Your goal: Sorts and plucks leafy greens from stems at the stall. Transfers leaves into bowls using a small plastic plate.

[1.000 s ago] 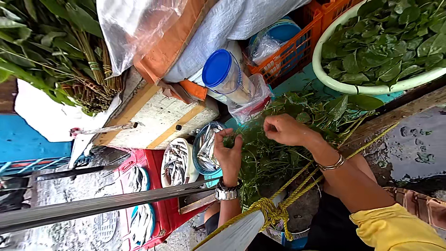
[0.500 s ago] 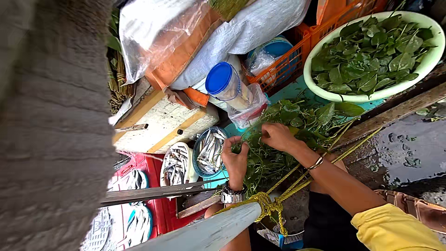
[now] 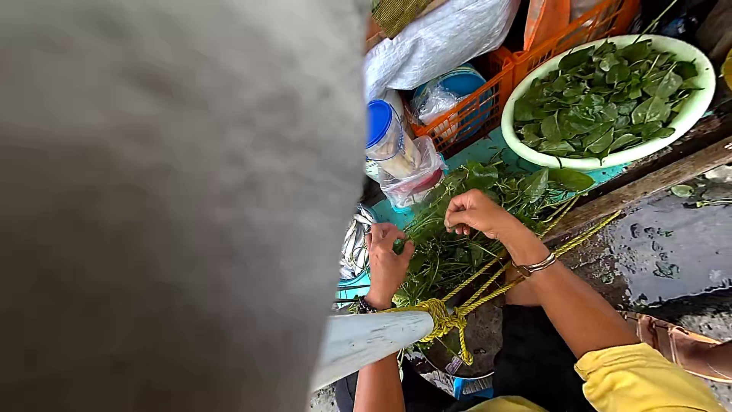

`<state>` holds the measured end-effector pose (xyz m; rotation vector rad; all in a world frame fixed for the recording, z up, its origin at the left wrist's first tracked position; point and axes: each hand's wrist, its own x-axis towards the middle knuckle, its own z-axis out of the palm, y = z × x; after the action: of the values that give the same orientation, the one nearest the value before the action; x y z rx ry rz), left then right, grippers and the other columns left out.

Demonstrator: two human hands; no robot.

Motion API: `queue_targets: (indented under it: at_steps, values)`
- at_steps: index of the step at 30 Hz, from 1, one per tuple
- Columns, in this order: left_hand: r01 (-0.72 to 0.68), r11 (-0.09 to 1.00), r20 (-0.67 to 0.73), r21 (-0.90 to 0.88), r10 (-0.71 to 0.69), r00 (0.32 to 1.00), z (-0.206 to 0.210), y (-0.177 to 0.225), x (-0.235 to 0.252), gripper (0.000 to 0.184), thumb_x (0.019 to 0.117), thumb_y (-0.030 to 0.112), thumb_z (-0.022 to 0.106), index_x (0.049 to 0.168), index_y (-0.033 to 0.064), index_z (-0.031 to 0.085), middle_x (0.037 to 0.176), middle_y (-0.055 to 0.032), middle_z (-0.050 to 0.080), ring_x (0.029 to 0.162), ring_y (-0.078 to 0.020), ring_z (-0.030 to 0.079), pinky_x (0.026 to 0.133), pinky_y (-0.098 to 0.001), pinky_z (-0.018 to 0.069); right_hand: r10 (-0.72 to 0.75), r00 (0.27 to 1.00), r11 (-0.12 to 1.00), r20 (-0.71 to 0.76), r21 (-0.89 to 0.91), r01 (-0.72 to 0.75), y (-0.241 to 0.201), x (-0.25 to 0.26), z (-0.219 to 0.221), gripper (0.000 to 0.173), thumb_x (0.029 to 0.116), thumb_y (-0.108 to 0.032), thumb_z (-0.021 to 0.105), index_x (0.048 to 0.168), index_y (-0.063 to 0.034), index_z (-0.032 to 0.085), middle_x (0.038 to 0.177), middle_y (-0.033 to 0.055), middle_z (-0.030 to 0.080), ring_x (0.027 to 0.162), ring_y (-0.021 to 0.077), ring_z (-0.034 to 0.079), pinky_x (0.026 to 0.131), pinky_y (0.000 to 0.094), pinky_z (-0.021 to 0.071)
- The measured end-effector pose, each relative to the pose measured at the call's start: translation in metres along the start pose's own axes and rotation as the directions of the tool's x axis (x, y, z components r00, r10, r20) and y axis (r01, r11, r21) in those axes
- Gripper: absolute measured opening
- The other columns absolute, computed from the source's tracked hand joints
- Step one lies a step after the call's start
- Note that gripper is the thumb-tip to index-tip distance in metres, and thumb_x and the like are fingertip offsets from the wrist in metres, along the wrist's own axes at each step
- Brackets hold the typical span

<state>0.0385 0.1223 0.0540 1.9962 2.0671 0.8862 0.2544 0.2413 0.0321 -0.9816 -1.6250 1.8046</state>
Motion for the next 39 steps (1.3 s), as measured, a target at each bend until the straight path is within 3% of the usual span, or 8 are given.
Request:
queue_targets:
  at_steps: [7, 10, 14, 18, 21, 24, 33, 39]
  values:
    - [-0.042, 0.996, 0.115, -0.081, 0.051, 0.992, -0.005, 0.001, 0.015, 0.008, 0.091, 0.009, 0.071, 0.088, 0.0014, 0.07, 0.105, -0.0129, 0.064, 0.1, -0.0242, 0.063, 0.085, -0.042, 0.0545, 0.083, 0.997, 0.854, -0.006, 0.515, -0.068, 0.015, -0.007, -0.012, 0.018, 0.0968, -0.001, 0.055, 0.083, -0.0034, 0.065, 0.074, 0.0051, 0.071, 0.056, 0.0073, 0.062, 0.049, 0.0193, 0.0501]
    - [-0.044, 0.995, 0.133, -0.091, 0.056, 0.99, -0.007, 0.0, 0.02, 0.011, 0.0927, 0.008, 0.069, 0.089, -0.0025, 0.068, 0.103, -0.0158, 0.063, 0.092, -0.0233, 0.064, 0.08, -0.0392, 0.0568, 0.056, 0.998, 0.806, -0.031, 0.591, -0.027, 0.013, -0.007, -0.02, 0.018, 0.0991, -0.001, 0.053, 0.086, -0.0024, 0.066, 0.08, 0.0091, 0.075, 0.062, 0.0135, 0.07, 0.054, 0.0246, 0.0567]
    - [-0.014, 0.997, 0.099, -0.08, 0.022, 0.995, -0.006, 0.004, 0.023, 0.012, 0.0944, 0.011, 0.068, 0.09, -0.0003, 0.068, 0.102, -0.0139, 0.062, 0.082, -0.0195, 0.063, 0.071, -0.0353, 0.0557, 0.008, 0.992, 0.915, -0.13, 0.4, 0.045, -0.002, -0.014, -0.005, 0.008, 0.096, 0.005, 0.059, 0.099, -0.0008, 0.064, 0.082, 0.0098, 0.072, 0.061, 0.0153, 0.068, 0.052, 0.0273, 0.0567]
    - [-0.027, 0.999, 0.066, -0.034, 0.029, 0.997, -0.007, 0.017, 0.028, 0.011, 0.0946, 0.011, 0.068, 0.091, 0.0003, 0.069, 0.103, -0.0134, 0.06, 0.082, -0.019, 0.061, 0.07, -0.0344, 0.0541, -0.231, 0.951, 0.967, -0.204, 0.058, 0.248, -0.001, -0.004, 0.01, 0.013, 0.0972, -0.008, 0.067, 0.108, -0.0015, 0.069, 0.075, 0.0057, 0.064, 0.056, 0.0089, 0.057, 0.05, 0.0231, 0.0482]
    - [-0.062, 0.998, 0.056, 0.002, 0.062, 0.996, -0.007, 0.026, 0.03, 0.01, 0.094, 0.01, 0.068, 0.09, 0.0007, 0.069, 0.102, -0.0135, 0.06, 0.083, -0.0206, 0.06, 0.07, -0.0358, 0.0528, -0.489, 0.851, 0.857, -0.191, -0.288, 0.428, 0.006, 0.007, 0.018, 0.019, 0.0919, -0.013, 0.074, 0.108, -0.0027, 0.073, 0.079, 0.0086, 0.067, 0.064, 0.0162, 0.059, 0.064, 0.0367, 0.0525]
    - [-0.084, 0.996, 0.062, 0.017, 0.083, 0.995, -0.007, 0.029, 0.032, 0.01, 0.0937, 0.01, 0.067, 0.09, 0.0007, 0.068, 0.102, -0.0137, 0.061, 0.085, -0.0217, 0.061, 0.07, -0.0362, 0.0527, -0.536, 0.835, 0.734, -0.128, -0.559, 0.386, 0.002, 0.011, 0.024, 0.018, 0.092, -0.012, 0.072, 0.107, -0.0032, 0.074, 0.099, 0.0163, 0.071, 0.079, 0.0317, 0.068, 0.072, 0.0552, 0.0553]
    - [-0.105, 0.994, 0.055, 0.016, 0.104, 0.993, -0.005, 0.029, 0.035, 0.009, 0.0926, 0.008, 0.068, 0.086, 0.0015, 0.068, 0.1, -0.0135, 0.061, 0.085, -0.0217, 0.061, 0.07, -0.035, 0.0523, -0.677, 0.735, 0.297, 0.046, -0.896, 0.33, -0.001, 0.01, 0.037, 0.009, 0.0918, -0.007, 0.068, 0.097, 0.0007, 0.069, 0.097, 0.0194, 0.066, 0.085, 0.0375, 0.07, 0.055, 0.0475, 0.0549]
    - [-0.075, 0.997, 0.096, -0.015, 0.076, 0.992, 0.0, 0.02, 0.037, 0.012, 0.0919, 0.008, 0.069, 0.101, 0.0004, 0.071, 0.104, -0.0152, 0.062, 0.086, -0.022, 0.063, 0.072, -0.0362, 0.0552, -0.588, 0.805, 0.621, -0.086, -0.686, 0.38, -0.003, 0.007, 0.025, 0.009, 0.0892, -0.011, 0.069, 0.084, -0.0039, 0.068, 0.083, 0.0116, 0.065, 0.07, 0.0286, 0.066, 0.056, 0.0495, 0.0513]
